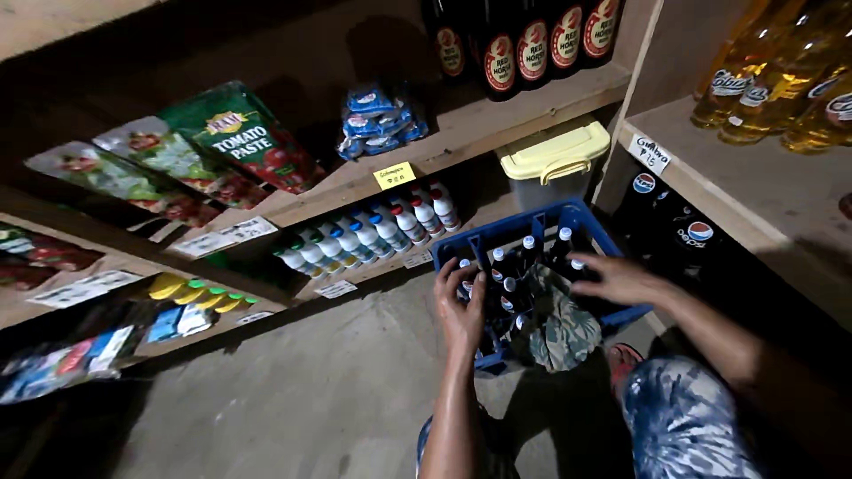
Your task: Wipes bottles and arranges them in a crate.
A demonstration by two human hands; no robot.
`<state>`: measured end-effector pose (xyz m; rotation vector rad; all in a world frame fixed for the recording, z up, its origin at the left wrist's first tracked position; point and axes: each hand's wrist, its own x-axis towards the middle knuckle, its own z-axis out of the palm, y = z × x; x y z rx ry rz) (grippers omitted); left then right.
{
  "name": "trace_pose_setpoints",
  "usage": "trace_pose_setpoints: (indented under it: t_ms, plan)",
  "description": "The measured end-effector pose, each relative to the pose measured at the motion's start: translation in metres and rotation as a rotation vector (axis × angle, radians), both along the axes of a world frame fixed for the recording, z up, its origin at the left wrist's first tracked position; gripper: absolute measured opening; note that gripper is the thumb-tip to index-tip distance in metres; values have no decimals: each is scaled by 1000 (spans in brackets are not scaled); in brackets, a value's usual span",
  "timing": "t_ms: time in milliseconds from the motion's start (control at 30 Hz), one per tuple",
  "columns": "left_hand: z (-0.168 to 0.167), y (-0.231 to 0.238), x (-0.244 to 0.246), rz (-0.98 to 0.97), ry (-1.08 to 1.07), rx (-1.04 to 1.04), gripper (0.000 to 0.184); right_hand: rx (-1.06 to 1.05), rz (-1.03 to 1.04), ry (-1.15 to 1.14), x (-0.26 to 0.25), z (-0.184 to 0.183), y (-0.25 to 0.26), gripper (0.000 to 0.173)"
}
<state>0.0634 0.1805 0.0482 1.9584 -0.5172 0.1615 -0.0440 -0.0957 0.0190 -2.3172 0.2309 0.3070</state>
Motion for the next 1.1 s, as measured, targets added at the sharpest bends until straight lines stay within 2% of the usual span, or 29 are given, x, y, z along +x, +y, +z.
trace_pose_setpoints:
  t_ms: [67, 133, 167, 233, 333, 400, 433, 533, 600, 667, 733, 800, 900, 967, 1033, 1100]
  plan:
    - [-1, -5, 1, -9, 31, -19, 25, -53, 168, 187, 17, -8, 43, 89]
    - [0, -7, 2, -8, 69, -42, 24, -133, 288, 340, 21, -22, 78, 91]
    - [1, -7, 3, 3, 80, -52, 24, -168, 343, 355, 21, -26, 91, 82]
    - [2, -3, 6, 47, 102, -59, 23, -211, 425, 312, 17, -27, 108, 55]
    - [-7, 5, 18, 85, 175, -14, 22, -190, 450, 253, 15, -16, 100, 42]
    - [-18, 4, 35, 88, 265, 88, 25, -104, 357, 174, 17, 1, 78, 38]
    - [-27, 2, 43, 76, 324, 210, 29, -44, 260, 128, 17, 12, 64, 37]
    - [-55, -13, 60, -35, 488, 720, 51, 136, -154, -52, 10, 47, 24, 40]
    - [-74, -20, 64, -99, 514, 976, 60, 292, -435, -240, 8, 46, 8, 41]
    - [-91, -24, 71, -110, 512, 1091, 61, 474, -577, -425, 13, 37, -1, 41]
    - [-109, -23, 74, -62, 496, 1033, 60, 657, -605, -534, 16, 32, -2, 42]
    - [-123, -22, 78, -4, 473, 888, 56, 818, -584, -604, 16, 35, 0, 42]
    - [-127, -21, 78, 38, 460, 805, 52, 995, -580, -661, 12, 40, 5, 38]
    - [-115, -23, 75, 62, 409, 822, 50, 1110, -628, -680, 13, 44, 5, 35]
    - [-90, -25, 69, 85, 315, 840, 47, 1238, -678, -711, 15, 45, 5, 29]
    - [-61, -19, 56, 109, 161, 727, 43, 1379, -718, -712, 15, 48, 7, 32]
